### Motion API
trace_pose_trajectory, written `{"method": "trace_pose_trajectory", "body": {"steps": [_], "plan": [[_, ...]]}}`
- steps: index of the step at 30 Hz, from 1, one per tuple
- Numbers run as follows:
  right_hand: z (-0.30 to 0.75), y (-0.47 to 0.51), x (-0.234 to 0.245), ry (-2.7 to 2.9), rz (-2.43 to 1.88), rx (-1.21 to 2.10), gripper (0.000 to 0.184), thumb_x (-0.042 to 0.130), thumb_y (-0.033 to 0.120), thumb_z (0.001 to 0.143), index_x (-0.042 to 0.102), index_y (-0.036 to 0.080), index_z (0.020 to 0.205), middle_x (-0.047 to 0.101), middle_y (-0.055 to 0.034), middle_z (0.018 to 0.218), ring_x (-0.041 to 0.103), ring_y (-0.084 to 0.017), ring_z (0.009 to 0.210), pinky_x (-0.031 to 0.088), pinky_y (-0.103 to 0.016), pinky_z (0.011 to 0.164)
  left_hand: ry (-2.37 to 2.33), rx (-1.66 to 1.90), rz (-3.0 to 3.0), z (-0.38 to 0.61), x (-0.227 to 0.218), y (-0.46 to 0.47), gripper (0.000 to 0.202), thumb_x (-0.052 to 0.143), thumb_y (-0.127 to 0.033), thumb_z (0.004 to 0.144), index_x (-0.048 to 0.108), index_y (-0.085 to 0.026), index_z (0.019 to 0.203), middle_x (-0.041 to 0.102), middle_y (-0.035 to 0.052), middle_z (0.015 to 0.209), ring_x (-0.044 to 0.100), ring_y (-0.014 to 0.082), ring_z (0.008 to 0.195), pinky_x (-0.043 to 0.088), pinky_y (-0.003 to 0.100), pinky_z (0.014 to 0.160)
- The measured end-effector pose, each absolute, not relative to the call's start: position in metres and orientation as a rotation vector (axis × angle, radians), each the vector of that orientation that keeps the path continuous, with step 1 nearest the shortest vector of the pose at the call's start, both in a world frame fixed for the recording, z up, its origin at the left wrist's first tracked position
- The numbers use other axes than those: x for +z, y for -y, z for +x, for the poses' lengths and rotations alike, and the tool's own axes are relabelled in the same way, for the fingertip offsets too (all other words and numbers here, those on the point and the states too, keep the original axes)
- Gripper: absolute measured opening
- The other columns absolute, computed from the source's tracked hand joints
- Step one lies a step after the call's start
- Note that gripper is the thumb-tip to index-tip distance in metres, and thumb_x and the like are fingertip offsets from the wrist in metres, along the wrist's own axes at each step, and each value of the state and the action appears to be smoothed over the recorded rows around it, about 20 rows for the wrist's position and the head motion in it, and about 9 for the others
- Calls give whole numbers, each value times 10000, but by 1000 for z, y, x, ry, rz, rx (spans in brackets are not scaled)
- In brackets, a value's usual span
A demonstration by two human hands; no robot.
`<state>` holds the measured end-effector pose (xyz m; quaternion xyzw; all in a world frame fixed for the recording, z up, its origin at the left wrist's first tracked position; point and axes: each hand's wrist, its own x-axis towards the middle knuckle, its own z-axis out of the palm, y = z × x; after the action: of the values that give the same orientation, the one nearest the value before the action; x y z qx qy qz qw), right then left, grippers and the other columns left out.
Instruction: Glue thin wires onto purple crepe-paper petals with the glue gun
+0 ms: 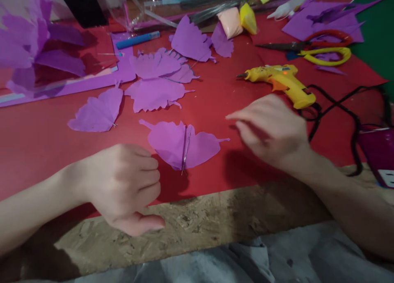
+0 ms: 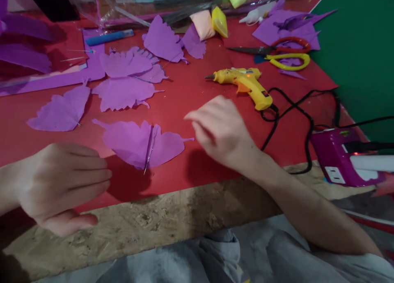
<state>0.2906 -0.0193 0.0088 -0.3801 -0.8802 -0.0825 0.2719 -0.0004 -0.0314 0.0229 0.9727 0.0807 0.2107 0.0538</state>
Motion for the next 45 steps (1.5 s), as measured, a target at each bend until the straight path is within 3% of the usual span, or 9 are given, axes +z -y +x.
{"method": "trace_pose_trajectory", "body": {"steps": [5,10,15,20,26,29,33,38,45], "plan": [[274,27,1,2484,-925,16,277,398,154,935,672,186,918,671,-31,732,609,-148,718,459,-285,630,54,627,3357,7,35,28,539,321,-236,990,714,-172,627,741,37,643,684,138,634,530,233,615],[275,28,1,2428,-938,171,226,445,127,915,665,180,927,667,-24,730,599,-134,689,464,-257,608,139,577,3377,4,39,20,539,373,-297,993,645,-168,547,663,24,508,594,116,450,492,232,482],[275,29,-1,2467,-927,255,261,406,156,922,661,210,934,666,-24,744,608,-142,707,474,-272,607,117,657,3395,7,35,11,483,307,-263,993,707,-81,794,765,67,718,732,150,678,578,229,649],[276,27,-4,2485,-871,180,234,415,121,903,629,200,850,674,-37,766,604,-149,718,483,-284,614,34,454,3208,10,28,3,430,322,-227,977,705,-34,988,747,126,1042,735,207,950,600,302,848],[277,26,-2,2510,-947,168,300,384,132,900,567,211,677,627,-31,671,576,-149,664,469,-288,591,-43,326,3008,8,13,-1,401,358,-229,968,654,-49,1169,589,152,1322,578,206,1253,427,367,1126],[278,27,-3,2459,-1001,197,270,391,145,899,604,219,752,650,-19,697,592,-144,662,481,-287,602,-95,166,2880,6,5,-2,429,387,-291,978,547,-102,1328,516,134,1400,484,200,1344,275,417,1217],[281,28,-5,2286,-1197,223,217,432,162,904,641,220,888,678,-10,744,609,-126,629,484,-267,574,-147,25,2774,6,-1,-2,552,422,-412,974,400,-114,1439,442,146,1461,414,221,1395,168,472,1238],[280,28,-6,2095,-1370,229,196,454,157,893,621,233,965,670,0,768,600,-119,615,501,-270,597,-230,-85,2710,8,-1,0,570,529,-478,924,394,-291,1445,365,78,1524,387,244,1413,143,508,1230],[271,35,3,2265,-1176,2,225,428,141,923,633,218,970,688,-45,875,656,-166,811,522,-319,707,-204,-39,2725,5,-3,-1,578,463,-502,951,349,-272,1469,355,80,1531,357,231,1430,122,496,1231]]}}
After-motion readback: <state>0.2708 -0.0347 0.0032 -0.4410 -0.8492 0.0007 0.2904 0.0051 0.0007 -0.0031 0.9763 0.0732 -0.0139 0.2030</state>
